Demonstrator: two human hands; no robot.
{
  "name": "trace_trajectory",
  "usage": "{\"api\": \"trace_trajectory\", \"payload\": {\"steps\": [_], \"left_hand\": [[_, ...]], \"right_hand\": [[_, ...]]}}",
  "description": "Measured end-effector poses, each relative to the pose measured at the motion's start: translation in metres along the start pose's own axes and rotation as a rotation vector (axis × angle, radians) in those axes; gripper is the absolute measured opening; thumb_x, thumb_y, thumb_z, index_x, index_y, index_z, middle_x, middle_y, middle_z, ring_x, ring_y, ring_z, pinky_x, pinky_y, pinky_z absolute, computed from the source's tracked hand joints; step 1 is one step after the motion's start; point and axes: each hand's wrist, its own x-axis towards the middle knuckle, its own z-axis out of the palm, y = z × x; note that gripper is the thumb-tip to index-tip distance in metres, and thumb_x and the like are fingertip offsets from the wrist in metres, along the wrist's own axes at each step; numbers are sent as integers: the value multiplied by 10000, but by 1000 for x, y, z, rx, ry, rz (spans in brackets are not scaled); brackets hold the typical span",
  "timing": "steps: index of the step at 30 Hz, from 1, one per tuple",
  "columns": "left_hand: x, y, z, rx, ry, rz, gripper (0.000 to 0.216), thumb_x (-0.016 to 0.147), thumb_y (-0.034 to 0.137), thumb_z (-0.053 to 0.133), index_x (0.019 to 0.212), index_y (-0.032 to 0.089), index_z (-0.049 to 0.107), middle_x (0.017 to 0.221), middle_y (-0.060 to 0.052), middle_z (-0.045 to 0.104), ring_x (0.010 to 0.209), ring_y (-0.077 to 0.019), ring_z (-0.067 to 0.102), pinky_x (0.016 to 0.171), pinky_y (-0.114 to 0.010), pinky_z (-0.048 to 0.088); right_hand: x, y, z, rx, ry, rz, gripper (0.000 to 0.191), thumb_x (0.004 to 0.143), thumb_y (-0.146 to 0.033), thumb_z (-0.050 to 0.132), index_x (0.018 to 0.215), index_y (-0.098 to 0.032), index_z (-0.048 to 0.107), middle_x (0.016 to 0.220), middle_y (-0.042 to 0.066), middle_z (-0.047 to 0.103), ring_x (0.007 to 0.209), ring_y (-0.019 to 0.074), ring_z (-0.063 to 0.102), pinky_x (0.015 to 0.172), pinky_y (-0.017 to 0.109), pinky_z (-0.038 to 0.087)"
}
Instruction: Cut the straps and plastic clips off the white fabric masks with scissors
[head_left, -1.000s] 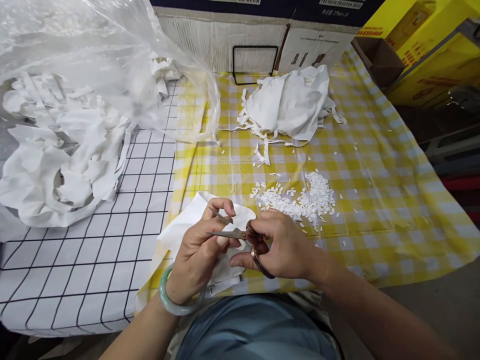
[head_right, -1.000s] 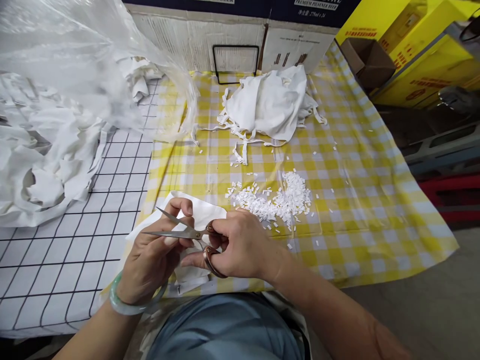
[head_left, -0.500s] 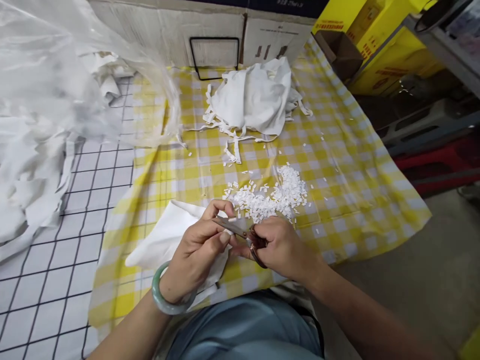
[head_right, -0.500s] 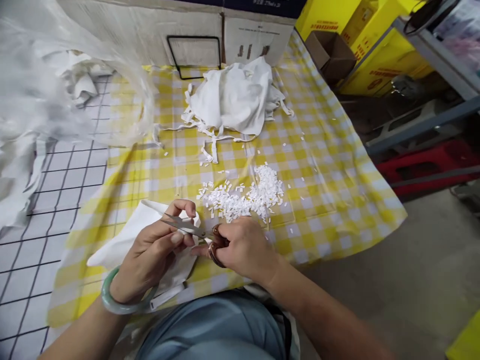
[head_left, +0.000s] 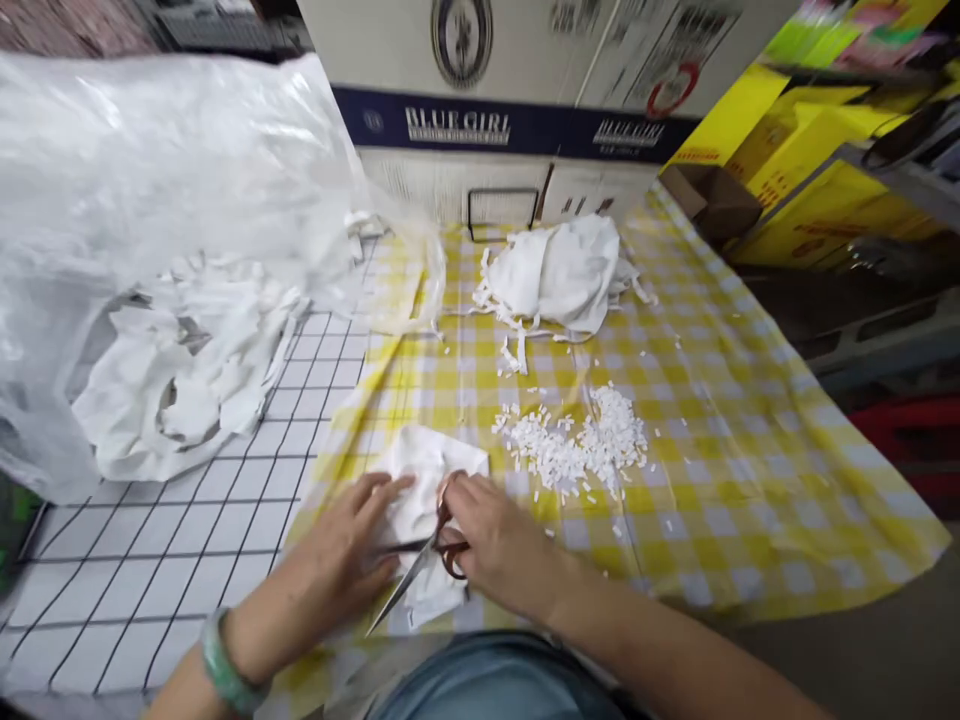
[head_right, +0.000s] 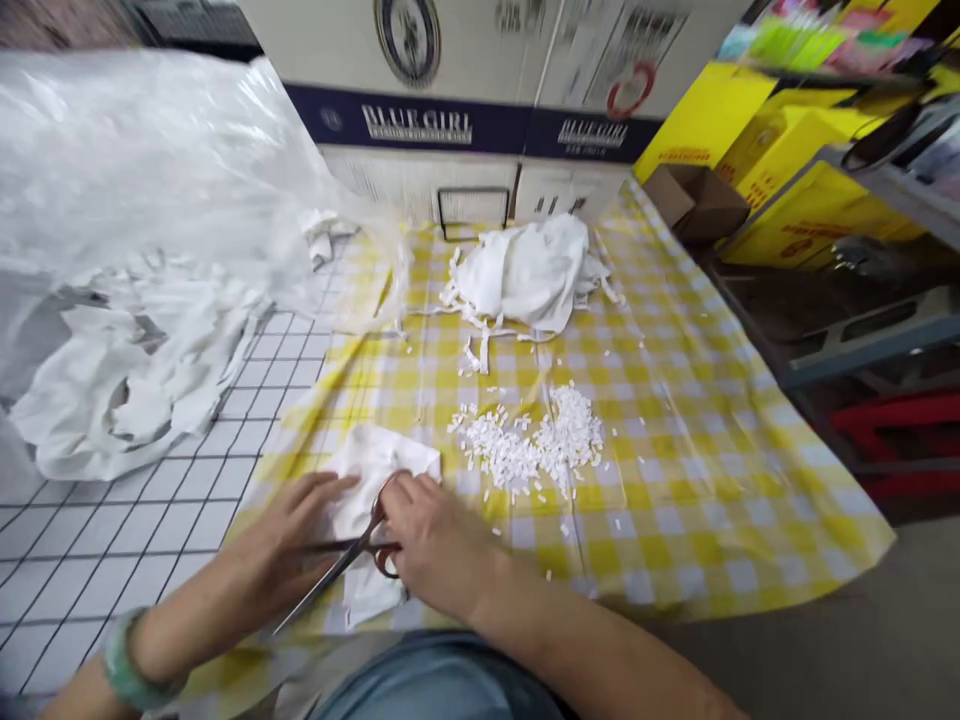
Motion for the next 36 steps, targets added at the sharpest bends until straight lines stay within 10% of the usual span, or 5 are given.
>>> {"api": "trace_trajectory", "payload": {"steps": [10,14,21,31,36], "left_hand": [[219,87,-104,-432,467,215,114,819,208,588,921,164,612,783,-16,627,675,-140,595,616,-253,477],[274,87,-78,-457,516,137,219,833,190,588,1045,138,569,1046,-113,644,863,-193,647,718,-314,526],[199,59,-5,-353,429,125,350,971,286,477,1284,138,527,1190,-140,678,1043,-198,669,899,-335,551],[100,-111,-149,-36,753,-131,348,948,362,581,1214,137,593,1214,-92,623,1055,-241,636,889,-438,555],[73,-78,-123,26,838,-97,280,987,302,437,941,104,630,920,-48,615,859,-168,609,814,-331,533]], "right_hand": [[130,1,-204,70,874,-44,118,773,-230,603,885,-208,573,882,29,679,820,179,626,723,296,519],[148,37,-260,-312,955,140,142,727,-280,660,785,-207,553,871,72,686,806,219,622,779,351,488],[112,42,-114,3,296,233,148,734,-301,560,828,-202,619,677,18,647,595,173,547,542,265,404],[141,2,-53,84,215,127,400,712,-557,746,754,-218,538,672,-17,581,566,133,470,543,260,396],[128,-17,-52,63,223,56,354,765,-539,701,822,-205,600,717,4,593,650,159,529,644,287,449]]}}
